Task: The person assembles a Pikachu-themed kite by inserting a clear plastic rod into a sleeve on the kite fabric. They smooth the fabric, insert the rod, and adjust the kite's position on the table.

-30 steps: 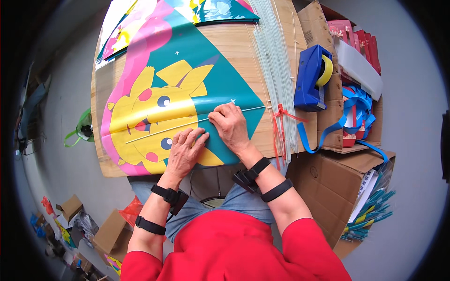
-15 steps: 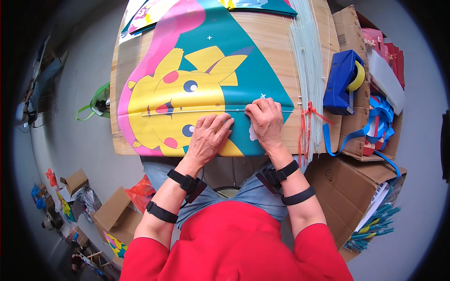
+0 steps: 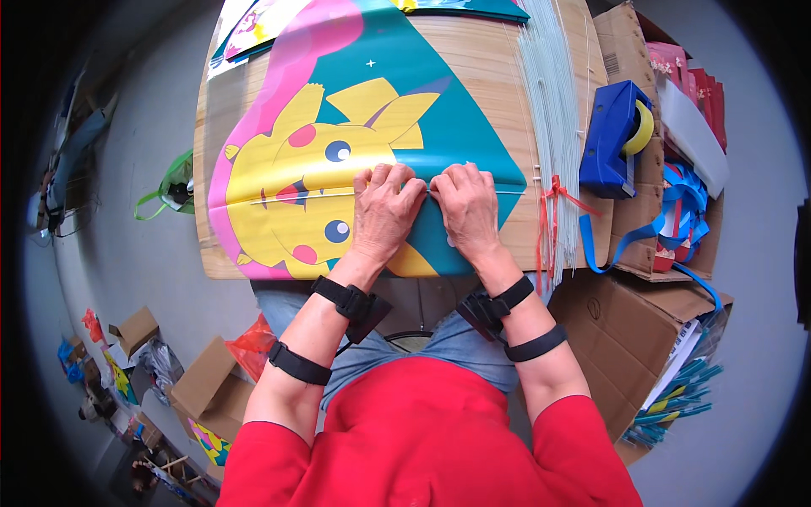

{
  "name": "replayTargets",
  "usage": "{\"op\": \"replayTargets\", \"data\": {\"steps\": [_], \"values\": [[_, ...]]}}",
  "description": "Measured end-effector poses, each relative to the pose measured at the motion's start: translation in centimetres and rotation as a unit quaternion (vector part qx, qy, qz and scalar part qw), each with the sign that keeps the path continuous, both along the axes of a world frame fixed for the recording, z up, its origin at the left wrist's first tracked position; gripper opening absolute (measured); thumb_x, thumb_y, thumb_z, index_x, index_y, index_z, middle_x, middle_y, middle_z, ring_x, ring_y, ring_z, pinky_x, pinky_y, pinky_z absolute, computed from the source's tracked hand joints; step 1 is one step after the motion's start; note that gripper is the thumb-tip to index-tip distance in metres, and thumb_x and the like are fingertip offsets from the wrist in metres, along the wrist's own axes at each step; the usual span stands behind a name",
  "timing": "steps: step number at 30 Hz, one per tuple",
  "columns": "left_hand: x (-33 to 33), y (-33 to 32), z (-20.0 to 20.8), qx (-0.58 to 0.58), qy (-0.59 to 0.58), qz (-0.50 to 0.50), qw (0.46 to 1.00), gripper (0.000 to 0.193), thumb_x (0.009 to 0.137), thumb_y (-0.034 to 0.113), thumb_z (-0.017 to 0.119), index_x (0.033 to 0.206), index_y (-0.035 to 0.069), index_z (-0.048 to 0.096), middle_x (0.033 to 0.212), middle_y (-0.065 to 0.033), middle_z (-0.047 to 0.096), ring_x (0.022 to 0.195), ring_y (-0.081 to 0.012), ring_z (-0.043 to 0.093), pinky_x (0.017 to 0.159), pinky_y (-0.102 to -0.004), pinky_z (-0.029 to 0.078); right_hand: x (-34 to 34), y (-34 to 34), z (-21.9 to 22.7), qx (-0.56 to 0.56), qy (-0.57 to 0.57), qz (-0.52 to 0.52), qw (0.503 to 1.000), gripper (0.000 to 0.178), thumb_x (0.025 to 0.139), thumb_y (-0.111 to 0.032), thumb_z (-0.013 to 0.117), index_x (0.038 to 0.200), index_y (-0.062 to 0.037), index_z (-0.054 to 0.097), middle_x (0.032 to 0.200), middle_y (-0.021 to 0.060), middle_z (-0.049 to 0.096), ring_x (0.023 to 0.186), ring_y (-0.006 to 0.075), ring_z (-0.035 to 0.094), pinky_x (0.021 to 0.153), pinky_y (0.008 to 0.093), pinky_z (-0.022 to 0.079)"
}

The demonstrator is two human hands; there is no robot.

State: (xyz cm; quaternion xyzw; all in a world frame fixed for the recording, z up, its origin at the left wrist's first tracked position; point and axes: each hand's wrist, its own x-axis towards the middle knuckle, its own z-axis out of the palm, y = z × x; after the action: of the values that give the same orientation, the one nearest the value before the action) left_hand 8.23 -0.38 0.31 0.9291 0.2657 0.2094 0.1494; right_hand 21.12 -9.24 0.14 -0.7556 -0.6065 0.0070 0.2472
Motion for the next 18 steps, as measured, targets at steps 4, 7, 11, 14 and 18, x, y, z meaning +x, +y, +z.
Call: {"op": "replayTargets", "data": {"steps": [4, 7, 11, 14, 18], "values": [[-0.6, 0.8, 0.2, 0.000, -0.004, 0.022, 1.000, 0.013, 0.076, 0.015, 0.072, 0.086, 0.016, 0.064, 0.092, 0.0004, 0.058, 0.092, -0.0198, 0.055, 0.086, -0.0378, 0.035, 0.4, -0.1, 0.0, 0.001, 0.001, -0.010, 1.000, 0.003, 0.080, -0.011, 0.060, 0.081, -0.0095, 0.057, 0.083, 0.0060, 0.054, 0.086, 0.0230, 0.055, 0.079, 0.0375, 0.041], [-1.5, 1.4, 0.1, -0.007, -0.003, 0.043, 0.999, 0.011, 0.078, 0.016, 0.072, 0.086, 0.015, 0.065, 0.091, -0.0002, 0.058, 0.092, -0.0216, 0.055, 0.087, -0.0384, 0.035, 0.7, -0.1, 0.0, 0.010, -0.007, -0.011, 1.000, 0.002, 0.080, -0.009, 0.059, 0.081, -0.0090, 0.057, 0.084, 0.0069, 0.054, 0.087, 0.0239, 0.055, 0.082, 0.0380, 0.041], [-2.2, 1.9, 0.6, -0.013, 0.005, 0.045, 0.999, 0.011, 0.079, 0.015, 0.071, 0.088, 0.014, 0.064, 0.094, -0.0026, 0.059, 0.095, -0.0237, 0.055, 0.089, -0.0398, 0.035, 0.6, -0.1, -0.1, 0.000, -0.047, -0.008, 0.999, 0.005, 0.079, -0.007, 0.058, 0.082, -0.0076, 0.056, 0.086, 0.0082, 0.054, 0.090, 0.0244, 0.056, 0.087, 0.0391, 0.041], [-2.4, 2.2, 0.2, -0.020, -0.003, 0.046, 0.999, 0.012, 0.079, 0.014, 0.071, 0.088, 0.013, 0.064, 0.095, -0.0038, 0.059, 0.096, -0.0250, 0.055, 0.090, -0.0412, 0.036, 0.5, -0.1, -0.2, -0.018, -0.077, -0.016, 0.997, 0.006, 0.078, -0.007, 0.058, 0.083, -0.0070, 0.055, 0.086, 0.0086, 0.054, 0.092, 0.0244, 0.056, 0.090, 0.0400, 0.041], [-2.5, 2.3, 0.1, -0.025, -0.014, 0.048, 0.998, 0.012, 0.079, 0.012, 0.071, 0.088, 0.011, 0.063, 0.094, -0.0049, 0.060, 0.095, -0.0267, 0.055, 0.088, -0.0416, 0.039, 0.4, 0.3, 0.3, -0.026, -0.110, -0.010, 0.994, 0.007, 0.077, -0.007, 0.058, 0.084, -0.0074, 0.055, 0.086, 0.0083, 0.053, 0.091, 0.0238, 0.055, 0.090, 0.0407, 0.041]]}}
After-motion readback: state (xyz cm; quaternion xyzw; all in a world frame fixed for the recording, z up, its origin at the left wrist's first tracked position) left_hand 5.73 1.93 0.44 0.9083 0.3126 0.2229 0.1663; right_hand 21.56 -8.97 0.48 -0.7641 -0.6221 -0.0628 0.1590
